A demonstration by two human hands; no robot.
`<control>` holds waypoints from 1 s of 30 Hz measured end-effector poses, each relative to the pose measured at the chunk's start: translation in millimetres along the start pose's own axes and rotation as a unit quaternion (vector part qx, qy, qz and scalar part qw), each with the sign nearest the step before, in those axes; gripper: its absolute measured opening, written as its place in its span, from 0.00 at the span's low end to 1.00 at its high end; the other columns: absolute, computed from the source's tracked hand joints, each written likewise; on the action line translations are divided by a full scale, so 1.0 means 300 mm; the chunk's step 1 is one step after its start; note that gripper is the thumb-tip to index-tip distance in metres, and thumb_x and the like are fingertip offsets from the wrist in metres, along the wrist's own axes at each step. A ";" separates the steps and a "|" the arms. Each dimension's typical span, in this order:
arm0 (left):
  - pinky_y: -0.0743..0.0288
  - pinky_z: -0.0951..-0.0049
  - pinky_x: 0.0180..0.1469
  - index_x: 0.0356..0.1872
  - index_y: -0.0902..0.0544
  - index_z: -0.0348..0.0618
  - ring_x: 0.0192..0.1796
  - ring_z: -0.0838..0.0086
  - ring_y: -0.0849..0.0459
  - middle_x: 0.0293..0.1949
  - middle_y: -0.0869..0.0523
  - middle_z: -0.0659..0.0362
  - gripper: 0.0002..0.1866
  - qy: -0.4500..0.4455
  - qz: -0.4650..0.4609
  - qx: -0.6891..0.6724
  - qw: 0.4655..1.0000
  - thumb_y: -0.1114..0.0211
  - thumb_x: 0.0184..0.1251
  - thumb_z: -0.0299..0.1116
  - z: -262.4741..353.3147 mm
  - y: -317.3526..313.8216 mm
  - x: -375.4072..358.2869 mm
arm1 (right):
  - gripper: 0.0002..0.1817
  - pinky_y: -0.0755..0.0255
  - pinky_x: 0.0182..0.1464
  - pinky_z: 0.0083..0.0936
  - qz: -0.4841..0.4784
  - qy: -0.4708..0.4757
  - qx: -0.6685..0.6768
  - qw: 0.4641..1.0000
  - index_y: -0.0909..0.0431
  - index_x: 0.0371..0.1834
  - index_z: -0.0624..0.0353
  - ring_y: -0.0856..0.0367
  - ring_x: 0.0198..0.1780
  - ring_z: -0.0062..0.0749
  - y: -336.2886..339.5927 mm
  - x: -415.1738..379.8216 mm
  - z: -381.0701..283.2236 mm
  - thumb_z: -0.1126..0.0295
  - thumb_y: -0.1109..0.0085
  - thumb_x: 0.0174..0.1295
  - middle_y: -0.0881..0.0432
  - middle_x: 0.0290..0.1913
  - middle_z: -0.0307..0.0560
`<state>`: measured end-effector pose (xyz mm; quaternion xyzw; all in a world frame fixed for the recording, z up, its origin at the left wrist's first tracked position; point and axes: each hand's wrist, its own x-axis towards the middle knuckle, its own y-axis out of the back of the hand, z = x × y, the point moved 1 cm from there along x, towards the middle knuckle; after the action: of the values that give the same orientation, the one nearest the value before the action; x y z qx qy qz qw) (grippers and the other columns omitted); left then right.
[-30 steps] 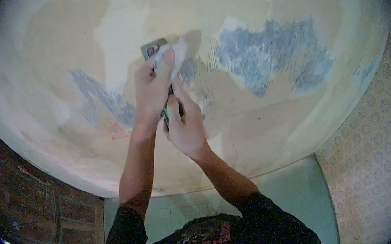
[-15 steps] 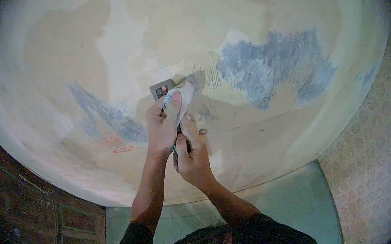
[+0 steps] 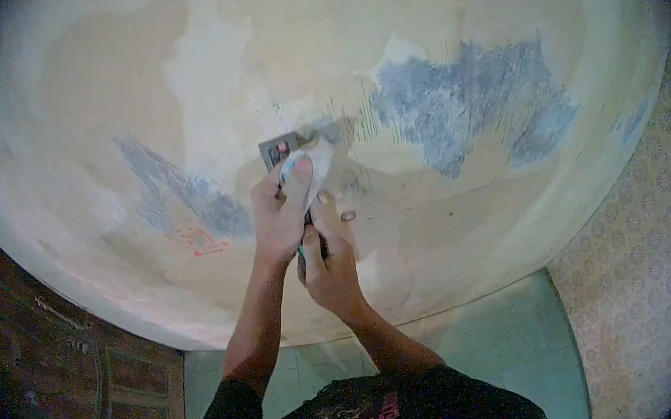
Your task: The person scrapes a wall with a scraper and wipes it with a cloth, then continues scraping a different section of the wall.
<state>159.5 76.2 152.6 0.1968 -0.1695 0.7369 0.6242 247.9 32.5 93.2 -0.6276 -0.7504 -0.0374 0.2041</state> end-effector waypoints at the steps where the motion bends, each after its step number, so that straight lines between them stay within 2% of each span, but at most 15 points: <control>1: 0.26 0.77 0.33 0.50 0.13 0.35 0.30 0.83 0.21 0.28 0.15 0.62 0.21 0.014 0.000 -0.015 1.000 0.35 0.75 0.46 -0.013 -0.003 0.004 | 0.25 0.31 0.31 0.20 0.002 0.004 0.000 1.000 0.36 0.74 0.69 0.29 0.25 0.20 -0.003 0.017 0.001 0.68 0.62 0.79 0.22 0.35 0.44; 3: 0.26 0.77 0.33 0.48 0.13 0.35 0.30 0.83 0.21 0.29 0.15 0.63 0.21 0.007 0.009 -0.020 1.000 0.35 0.75 0.46 -0.017 -0.007 0.042 | 0.24 0.33 0.28 0.20 0.016 0.085 -0.006 0.996 0.36 0.73 0.69 0.31 0.22 0.19 -0.013 0.043 0.000 0.68 0.61 0.79 0.23 0.33 0.43; 5: 0.26 0.78 0.33 0.48 0.13 0.35 0.30 0.83 0.21 0.30 0.15 0.64 0.21 -0.040 0.021 -0.001 0.999 0.35 0.75 0.47 0.043 -0.005 0.089 | 0.25 0.33 0.27 0.20 0.000 0.072 0.002 0.997 0.37 0.74 0.70 0.32 0.21 0.19 -0.015 0.098 -0.075 0.68 0.60 0.79 0.24 0.33 0.42; 9: 0.26 0.80 0.36 0.49 0.13 0.35 0.33 0.85 0.21 0.32 0.14 0.64 0.21 0.002 -0.002 -0.093 0.996 0.35 0.75 0.47 0.136 -0.017 0.078 | 0.25 0.33 0.28 0.20 -0.035 0.045 0.077 0.995 0.38 0.72 0.75 0.32 0.22 0.19 -0.028 0.062 -0.132 0.69 0.58 0.79 0.25 0.32 0.43; 10: 0.27 0.81 0.36 0.50 0.13 0.34 0.33 0.85 0.21 0.32 0.14 0.65 0.21 0.019 -0.003 -0.065 0.998 0.35 0.75 0.47 0.101 -0.006 0.061 | 0.25 0.33 0.28 0.20 -0.036 0.046 0.077 0.995 0.38 0.72 0.75 0.32 0.22 0.19 -0.023 0.041 -0.095 0.69 0.58 0.79 0.25 0.32 0.43; 13: 0.27 0.80 0.35 0.50 0.13 0.35 0.33 0.85 0.22 0.33 0.14 0.65 0.21 0.021 0.005 -0.055 0.998 0.34 0.75 0.47 0.020 -0.011 0.010 | 0.26 0.30 0.29 0.21 -0.001 0.130 -0.024 0.991 0.40 0.72 0.78 0.30 0.23 0.19 -0.003 0.008 -0.008 0.70 0.59 0.79 0.25 0.31 0.43; 15: 0.28 0.79 0.34 0.50 0.13 0.34 0.32 0.85 0.23 0.33 0.15 0.65 0.22 0.011 -0.005 -0.059 0.998 0.35 0.75 0.47 0.013 -0.005 0.032 | 0.25 0.28 0.31 0.22 -0.017 0.053 0.010 0.998 0.39 0.71 0.80 0.29 0.24 0.20 -0.005 0.000 -0.039 0.70 0.59 0.78 0.24 0.33 0.45; 16: 0.28 0.80 0.33 0.50 0.13 0.33 0.32 0.85 0.23 0.32 0.15 0.65 0.22 0.034 -0.018 -0.077 0.996 0.35 0.76 0.47 0.037 -0.005 0.038 | 0.25 0.28 0.31 0.22 -0.018 0.058 0.009 0.998 0.39 0.71 0.80 0.29 0.24 0.20 0.004 0.027 -0.017 0.70 0.59 0.78 0.24 0.33 0.45; 18: 0.29 0.80 0.33 0.50 0.13 0.33 0.32 0.85 0.23 0.32 0.15 0.65 0.22 0.077 -0.028 -0.095 0.992 0.35 0.76 0.47 0.036 -0.001 0.020 | 0.25 0.27 0.33 0.23 -0.004 0.178 -0.211 0.961 0.38 0.73 0.76 0.28 0.25 0.21 0.023 0.031 0.061 0.71 0.61 0.78 0.23 0.33 0.44; 19: 0.29 0.80 0.33 0.50 0.13 0.33 0.31 0.85 0.23 0.32 0.15 0.65 0.22 0.065 -0.025 -0.073 0.995 0.35 0.76 0.47 0.024 0.000 0.016 | 0.25 0.27 0.33 0.23 -0.009 0.161 -0.213 0.964 0.38 0.73 0.76 0.28 0.25 0.21 0.018 -0.005 0.022 0.71 0.61 0.78 0.23 0.33 0.44; 21: 0.29 0.81 0.32 0.50 0.13 0.34 0.31 0.85 0.23 0.32 0.15 0.65 0.22 0.037 -0.026 -0.047 0.998 0.35 0.76 0.47 0.016 0.000 0.020 | 0.25 0.29 0.29 0.21 -0.027 0.002 0.056 0.998 0.38 0.74 0.71 0.29 0.23 0.18 -0.012 -0.002 -0.081 0.70 0.62 0.78 0.22 0.32 0.42; 22: 0.29 0.81 0.32 0.49 0.13 0.34 0.31 0.85 0.23 0.32 0.15 0.65 0.22 0.031 -0.011 -0.069 0.997 0.35 0.76 0.47 0.009 -0.009 0.020 | 0.25 0.33 0.22 0.17 -0.014 0.062 0.013 0.998 0.40 0.76 0.67 0.34 0.18 0.13 -0.011 0.012 -0.046 0.70 0.63 0.79 0.24 0.30 0.38; 25: 0.28 0.81 0.32 0.48 0.13 0.35 0.30 0.85 0.23 0.30 0.16 0.65 0.21 0.033 -0.002 -0.085 0.996 0.36 0.76 0.47 0.019 -0.015 0.012 | 0.25 0.37 0.20 0.16 -0.020 0.023 0.077 0.997 0.40 0.76 0.68 0.36 0.17 0.11 -0.020 -0.018 -0.094 0.69 0.63 0.79 0.24 0.30 0.37; 29: 0.28 0.80 0.31 0.47 0.13 0.35 0.29 0.84 0.22 0.29 0.16 0.65 0.21 0.052 -0.015 -0.096 0.994 0.36 0.76 0.47 0.028 -0.013 0.010 | 0.27 0.40 0.16 0.15 -0.013 0.038 0.062 0.997 0.45 0.80 0.63 0.37 0.17 0.11 -0.021 -0.003 -0.057 0.70 0.62 0.80 0.29 0.24 0.32; 30: 0.28 0.80 0.31 0.47 0.13 0.35 0.29 0.84 0.22 0.29 0.16 0.65 0.21 0.052 -0.014 -0.096 0.994 0.36 0.76 0.47 0.028 -0.013 0.010 | 0.26 0.38 0.20 0.16 -0.010 0.035 0.039 0.999 0.42 0.77 0.67 0.36 0.18 0.12 -0.017 -0.006 -0.067 0.69 0.62 0.79 0.28 0.26 0.34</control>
<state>163.4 75.3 161.6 0.0998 -0.2036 0.7179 0.6582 248.4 23.5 112.0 -0.6097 -0.7500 -0.0319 0.2543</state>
